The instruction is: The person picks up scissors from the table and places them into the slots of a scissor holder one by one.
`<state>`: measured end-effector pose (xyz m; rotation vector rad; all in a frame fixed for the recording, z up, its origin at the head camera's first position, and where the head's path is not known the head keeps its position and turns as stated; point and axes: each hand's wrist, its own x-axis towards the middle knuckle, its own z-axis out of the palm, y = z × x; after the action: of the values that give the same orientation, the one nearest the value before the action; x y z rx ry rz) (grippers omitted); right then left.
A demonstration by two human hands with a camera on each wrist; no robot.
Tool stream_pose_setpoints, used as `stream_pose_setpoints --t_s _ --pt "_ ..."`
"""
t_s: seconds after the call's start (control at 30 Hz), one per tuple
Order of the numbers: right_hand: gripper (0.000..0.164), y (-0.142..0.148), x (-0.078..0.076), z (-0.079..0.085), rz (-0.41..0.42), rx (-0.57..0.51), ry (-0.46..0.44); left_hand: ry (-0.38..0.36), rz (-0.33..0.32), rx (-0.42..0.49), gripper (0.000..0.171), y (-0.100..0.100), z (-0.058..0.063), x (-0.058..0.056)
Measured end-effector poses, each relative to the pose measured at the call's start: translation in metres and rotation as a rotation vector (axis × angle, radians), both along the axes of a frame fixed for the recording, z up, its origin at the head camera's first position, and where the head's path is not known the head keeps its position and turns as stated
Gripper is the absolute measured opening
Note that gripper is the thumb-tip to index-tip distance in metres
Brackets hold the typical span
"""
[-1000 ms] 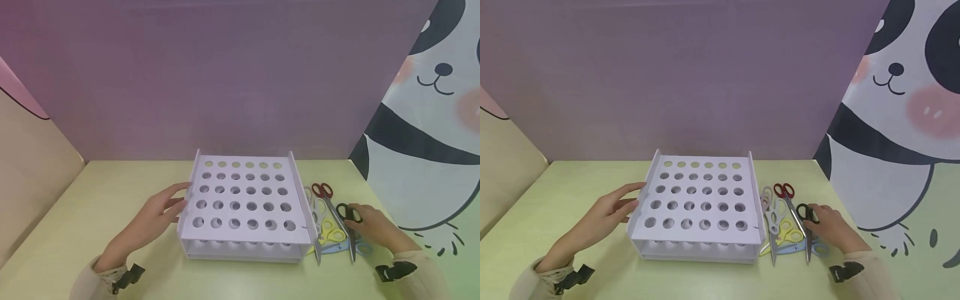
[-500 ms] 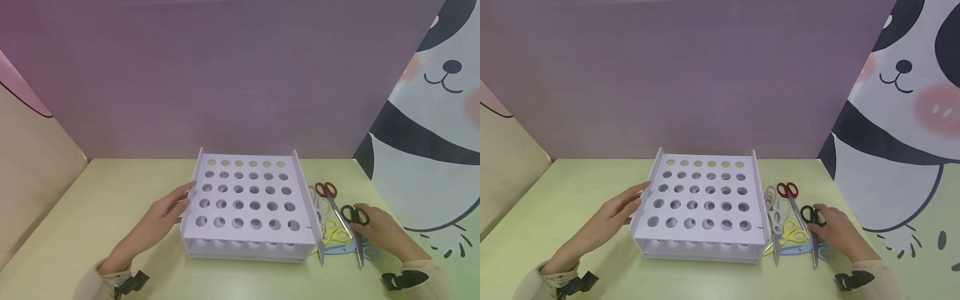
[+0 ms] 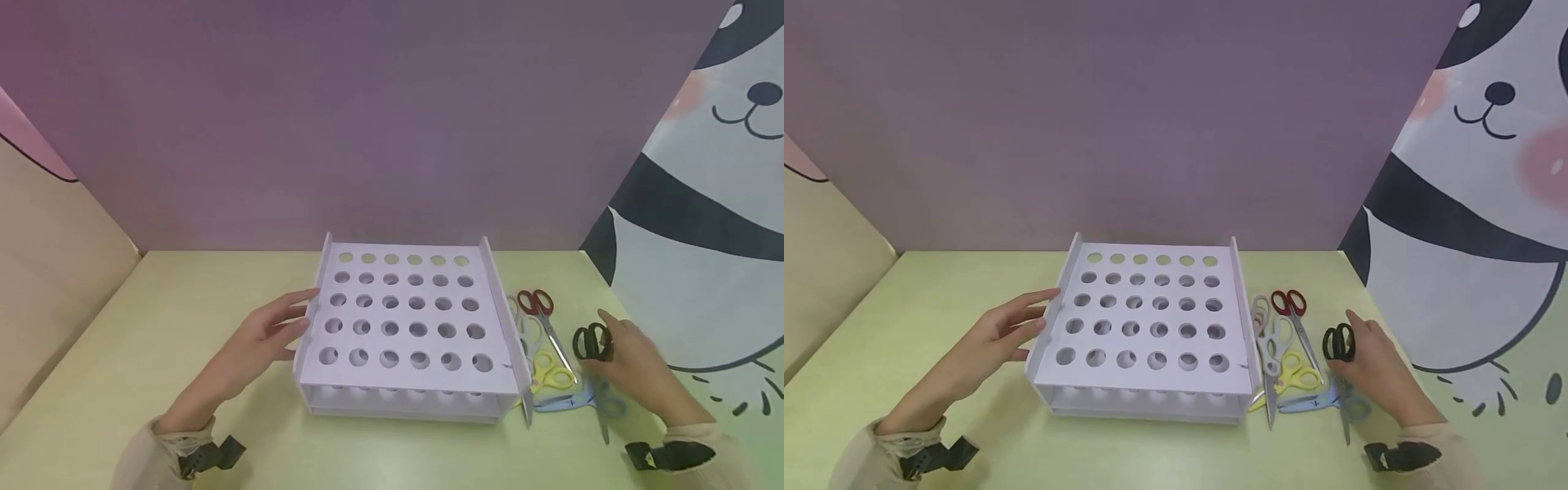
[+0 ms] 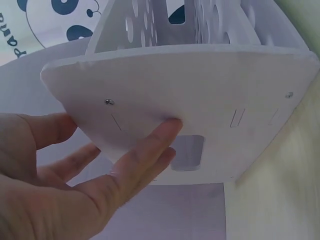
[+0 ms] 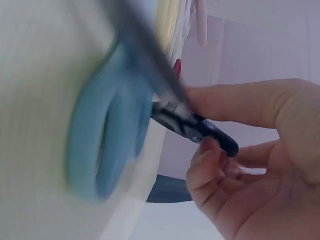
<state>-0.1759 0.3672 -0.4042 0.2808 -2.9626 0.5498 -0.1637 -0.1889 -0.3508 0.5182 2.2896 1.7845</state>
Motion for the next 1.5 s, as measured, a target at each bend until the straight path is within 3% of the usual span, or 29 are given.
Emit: stream_pose_setpoints --t_s 0.17,0.27,0.43,0.5,0.7,1.03,1.27,1.5 --pt "0.046 -0.011 0.005 0.008 0.025 -0.02 0.046 -0.008 0.008 -0.004 0.05 -0.003 0.001 -0.002" --pt "0.033 -0.017 0.008 0.016 0.018 -0.012 0.071 -0.007 0.007 0.0 0.05 -0.005 -0.001 -0.003" --pt "0.03 -0.025 0.017 0.036 -0.018 -0.024 0.037 -0.014 0.021 -0.007 0.051 -0.008 -0.001 -0.002" --pt "0.026 -0.028 0.023 0.044 -0.027 -0.035 0.063 -0.018 0.024 -0.006 0.051 -0.008 -0.001 -0.001" --pt "0.022 -0.033 0.039 0.062 -0.012 -0.085 0.22 -0.021 0.028 -0.002 0.05 -0.008 -0.002 -0.001" --pt "0.035 -0.046 0.057 0.079 0.026 -0.224 0.577 -0.037 0.023 -0.003 0.049 -0.007 -0.001 -0.003" --pt "0.032 -0.051 0.065 0.084 0.034 -0.345 0.7 -0.035 0.01 -0.013 0.05 -0.005 -0.003 -0.005" --pt "0.028 -0.058 0.068 0.09 0.026 -0.372 0.812 -0.037 0.008 -0.024 0.05 -0.004 -0.004 -0.005"
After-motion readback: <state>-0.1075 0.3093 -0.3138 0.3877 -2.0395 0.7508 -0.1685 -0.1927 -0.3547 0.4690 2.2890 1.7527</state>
